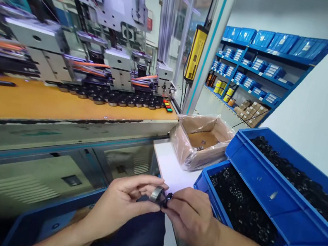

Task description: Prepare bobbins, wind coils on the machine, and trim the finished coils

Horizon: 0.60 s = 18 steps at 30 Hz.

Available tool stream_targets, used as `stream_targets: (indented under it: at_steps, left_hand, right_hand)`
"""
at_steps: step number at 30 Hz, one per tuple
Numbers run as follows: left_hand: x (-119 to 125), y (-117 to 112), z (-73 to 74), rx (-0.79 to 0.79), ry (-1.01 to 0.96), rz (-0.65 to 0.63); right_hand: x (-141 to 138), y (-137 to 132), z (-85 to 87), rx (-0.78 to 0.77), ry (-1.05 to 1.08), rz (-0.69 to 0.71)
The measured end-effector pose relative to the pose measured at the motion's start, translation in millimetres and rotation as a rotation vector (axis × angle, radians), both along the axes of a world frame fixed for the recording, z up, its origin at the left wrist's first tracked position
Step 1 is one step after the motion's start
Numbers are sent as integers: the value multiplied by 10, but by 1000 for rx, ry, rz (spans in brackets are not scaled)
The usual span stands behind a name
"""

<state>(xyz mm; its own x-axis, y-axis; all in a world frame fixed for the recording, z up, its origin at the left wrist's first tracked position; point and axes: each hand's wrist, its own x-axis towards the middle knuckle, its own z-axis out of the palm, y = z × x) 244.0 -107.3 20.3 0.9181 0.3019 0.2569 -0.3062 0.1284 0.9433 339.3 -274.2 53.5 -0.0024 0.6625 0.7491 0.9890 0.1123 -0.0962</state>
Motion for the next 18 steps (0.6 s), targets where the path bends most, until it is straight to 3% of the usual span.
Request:
stream_targets:
  at_steps: [6, 14, 18]
  left_hand:
    - [53, -130, -24, -33, 16, -31]
    - [50, -146, -25, -123, 42, -39]
    - [54, -149, -46, -209, 60, -102]
  right_hand:
    - [60, -51, -26, 9, -5, 25]
    - [110, -99, -78, -6, -2, -19]
    - [144, -104, -79, -21, -69, -9]
